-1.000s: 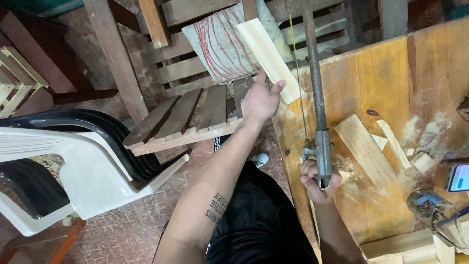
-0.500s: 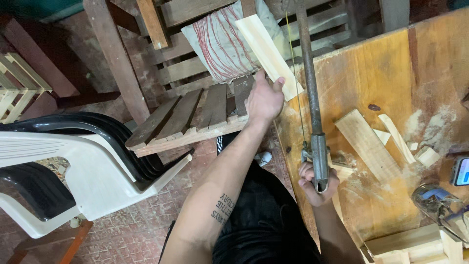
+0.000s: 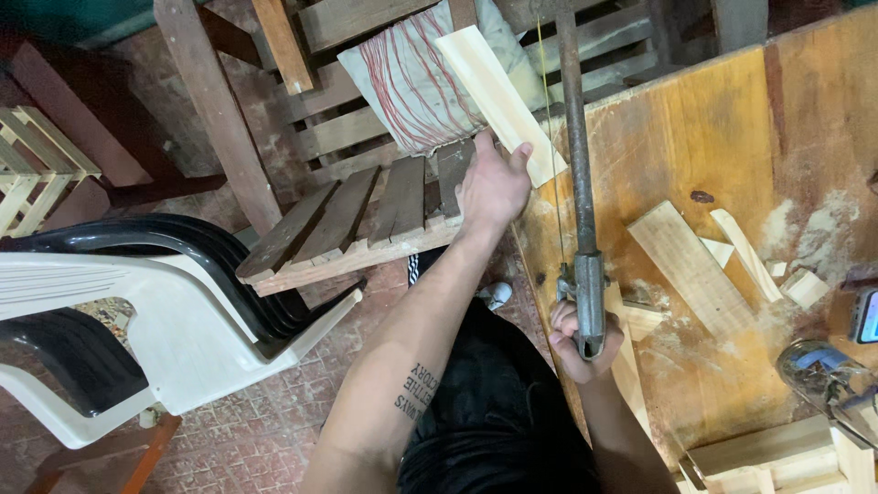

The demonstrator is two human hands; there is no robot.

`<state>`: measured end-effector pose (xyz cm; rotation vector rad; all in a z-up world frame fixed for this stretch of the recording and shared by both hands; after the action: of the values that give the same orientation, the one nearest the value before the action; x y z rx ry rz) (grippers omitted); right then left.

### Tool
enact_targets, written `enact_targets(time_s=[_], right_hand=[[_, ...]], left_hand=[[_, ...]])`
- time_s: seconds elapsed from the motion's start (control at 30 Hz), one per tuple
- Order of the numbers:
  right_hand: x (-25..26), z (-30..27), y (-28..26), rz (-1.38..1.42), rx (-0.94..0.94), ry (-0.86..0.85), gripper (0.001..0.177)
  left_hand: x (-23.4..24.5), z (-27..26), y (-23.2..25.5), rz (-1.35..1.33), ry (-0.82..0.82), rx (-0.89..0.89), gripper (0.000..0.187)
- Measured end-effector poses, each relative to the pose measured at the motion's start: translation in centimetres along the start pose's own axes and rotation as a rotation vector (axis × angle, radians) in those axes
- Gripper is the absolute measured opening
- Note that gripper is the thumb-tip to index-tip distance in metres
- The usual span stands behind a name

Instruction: The person uses a hand saw to cut a small piece of wood on a workbench. The person holds the wood steady with one hand while sawing through it with the other hand.

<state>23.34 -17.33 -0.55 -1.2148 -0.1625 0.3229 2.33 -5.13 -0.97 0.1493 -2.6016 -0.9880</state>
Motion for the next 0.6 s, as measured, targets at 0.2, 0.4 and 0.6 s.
enact_targets(time_s=[0.2,0.4,0.6], right_hand=[[0.6,-0.4,0.5,0.013,0.003,-0.002,0.028],[0.9,-0.5,0.7,0.043,-0.022,0.022,0.027],[0.8,-0.2,0.6,0.066,-0.010,0.007,0.025]], left_hand=[[1.4,-2.3,1.0,0.247,0.319,-0.373,0.095],[3.1,-1.1,1.8,0.861,-0.120,-0.773,0.071],[2.6,-0.6,0.8,0.901,-0.106,-0.731,0.085]])
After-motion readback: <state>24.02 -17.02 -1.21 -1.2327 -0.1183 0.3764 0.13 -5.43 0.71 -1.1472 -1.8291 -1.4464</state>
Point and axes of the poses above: each hand's wrist, its own z-axis towards the middle knuckle, its own x-axis out of the back of the hand, y = z × x, the point moved 2 cm from there along z, towards the middle knuckle, and after that the axes turned 11 degrees about -z, right-handed, at the moved point
